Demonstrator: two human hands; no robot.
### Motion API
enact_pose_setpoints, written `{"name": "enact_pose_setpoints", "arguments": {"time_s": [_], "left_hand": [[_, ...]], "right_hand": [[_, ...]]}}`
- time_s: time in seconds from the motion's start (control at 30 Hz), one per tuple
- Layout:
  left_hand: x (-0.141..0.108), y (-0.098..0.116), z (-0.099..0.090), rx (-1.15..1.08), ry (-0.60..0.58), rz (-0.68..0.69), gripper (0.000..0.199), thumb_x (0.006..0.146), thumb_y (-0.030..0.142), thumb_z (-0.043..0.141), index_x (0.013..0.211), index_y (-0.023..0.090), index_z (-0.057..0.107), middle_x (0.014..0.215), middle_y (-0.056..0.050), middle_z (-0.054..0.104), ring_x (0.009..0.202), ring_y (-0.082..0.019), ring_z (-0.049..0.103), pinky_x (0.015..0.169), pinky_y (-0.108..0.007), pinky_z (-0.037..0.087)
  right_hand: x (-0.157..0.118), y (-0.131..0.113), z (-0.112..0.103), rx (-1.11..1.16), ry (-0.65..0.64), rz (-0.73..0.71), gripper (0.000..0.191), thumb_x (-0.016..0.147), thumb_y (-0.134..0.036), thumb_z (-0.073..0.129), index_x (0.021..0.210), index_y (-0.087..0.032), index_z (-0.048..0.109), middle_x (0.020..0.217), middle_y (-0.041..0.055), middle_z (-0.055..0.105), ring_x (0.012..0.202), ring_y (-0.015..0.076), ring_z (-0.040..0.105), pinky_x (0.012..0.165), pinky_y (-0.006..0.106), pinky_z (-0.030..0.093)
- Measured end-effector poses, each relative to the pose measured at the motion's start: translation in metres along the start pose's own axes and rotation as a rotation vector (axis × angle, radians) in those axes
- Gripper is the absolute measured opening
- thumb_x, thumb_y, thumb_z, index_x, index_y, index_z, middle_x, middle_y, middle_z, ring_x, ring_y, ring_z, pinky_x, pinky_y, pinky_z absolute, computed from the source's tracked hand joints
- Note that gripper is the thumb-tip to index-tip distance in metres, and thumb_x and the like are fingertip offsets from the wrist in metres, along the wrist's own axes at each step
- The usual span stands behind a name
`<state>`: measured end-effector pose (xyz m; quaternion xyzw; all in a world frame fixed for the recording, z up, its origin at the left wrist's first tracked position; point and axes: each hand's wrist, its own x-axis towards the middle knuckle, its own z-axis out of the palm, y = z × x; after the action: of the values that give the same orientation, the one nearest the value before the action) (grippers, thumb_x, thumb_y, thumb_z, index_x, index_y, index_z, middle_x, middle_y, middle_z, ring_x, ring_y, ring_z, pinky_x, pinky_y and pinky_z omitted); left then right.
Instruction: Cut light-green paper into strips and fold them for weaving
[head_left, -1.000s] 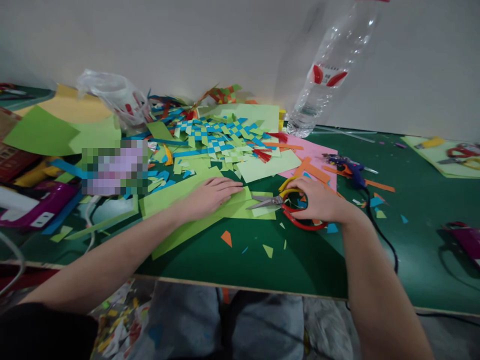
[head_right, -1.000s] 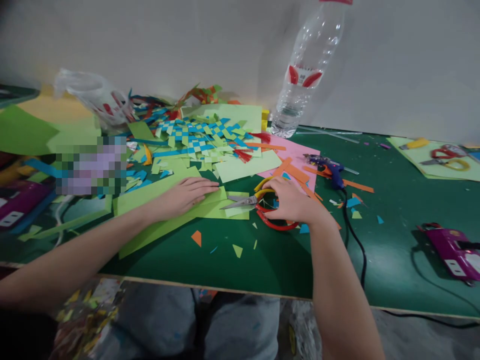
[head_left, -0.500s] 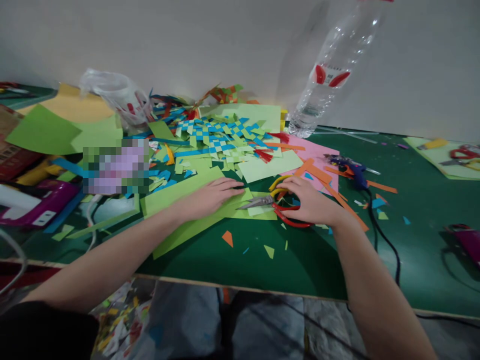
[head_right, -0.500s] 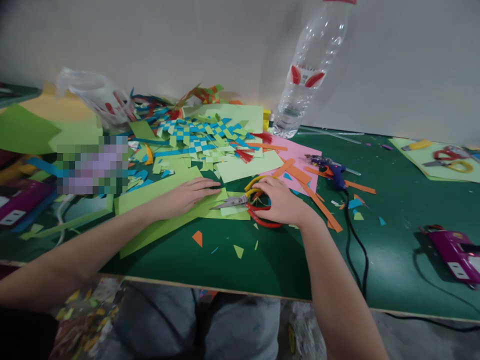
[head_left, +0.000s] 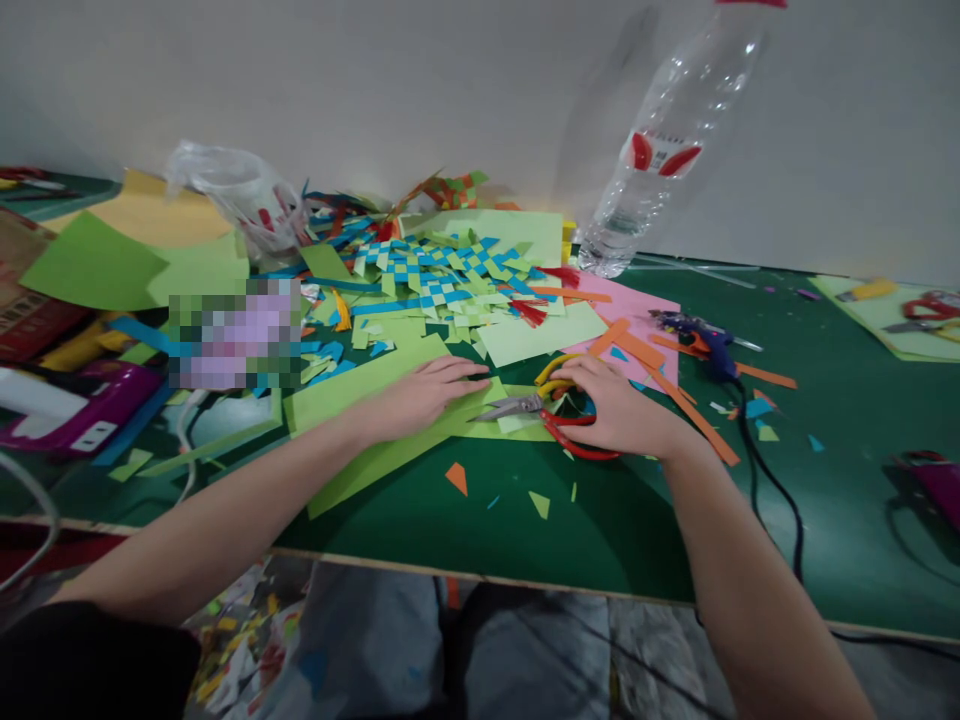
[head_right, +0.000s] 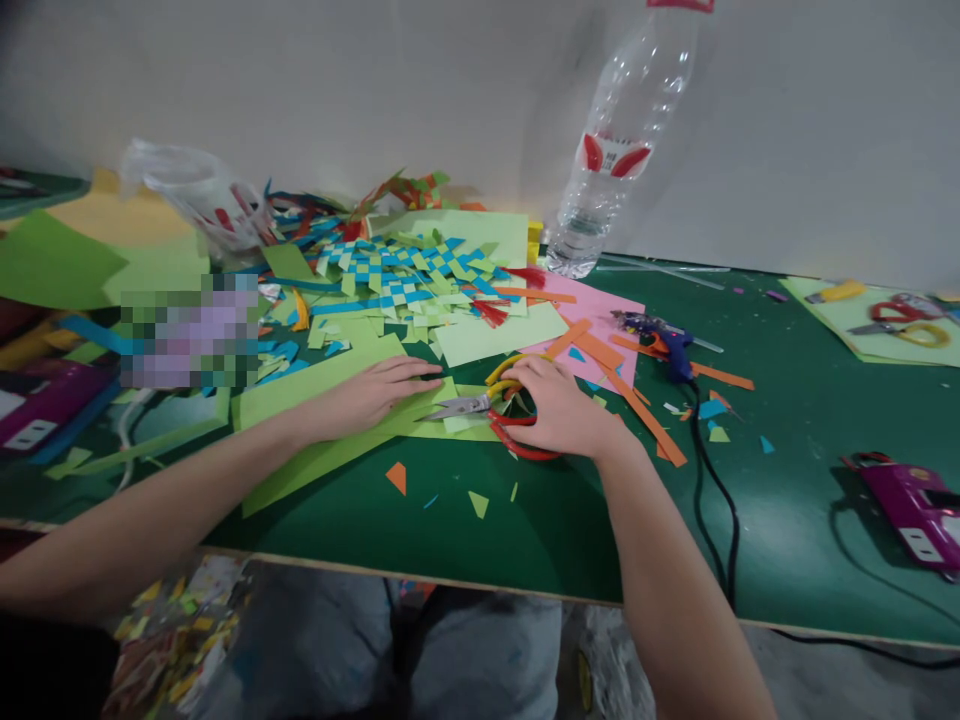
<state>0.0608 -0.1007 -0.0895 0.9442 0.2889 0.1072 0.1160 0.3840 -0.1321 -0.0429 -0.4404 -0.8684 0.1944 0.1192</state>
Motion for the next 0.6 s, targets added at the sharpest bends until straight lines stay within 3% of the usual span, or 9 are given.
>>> {"name": "enact_pose_setpoints", "arguments": {"time_s": [0.2,0.6], "left_hand": [[0.0007,0.0019,-0.0012,0.003,-0.003,-0.002,0.062,0.089,0.001,0.033,0.145,0.022,0.049,0.153,-0.003,0.047,0.141,-0.022,0.039,0.119,-0.046,0.033],[-0.0007,0.0036,0.0005,0.022,0.028,-0.015,0.065,0.088,-0.002,0.035,0.146,0.026,0.046,0.154,-0.003,0.044,0.143,-0.023,0.036,0.118,-0.049,0.034]], "right_hand": [[0.0021,-0.0054,0.0062,-0.018,-0.021,-0.001,0.056,0.079,-0.048,0.068,0.127,-0.022,0.054,0.131,0.0157,0.056,0.132,0.0375,0.046,0.111,0.059,0.034],[0.0003,-0.0027,-0.0023,0.030,-0.043,0.008,0.044,0.080,-0.040,0.067,0.120,-0.023,0.059,0.127,0.0132,0.058,0.127,0.0339,0.050,0.108,0.057,0.038]]}}
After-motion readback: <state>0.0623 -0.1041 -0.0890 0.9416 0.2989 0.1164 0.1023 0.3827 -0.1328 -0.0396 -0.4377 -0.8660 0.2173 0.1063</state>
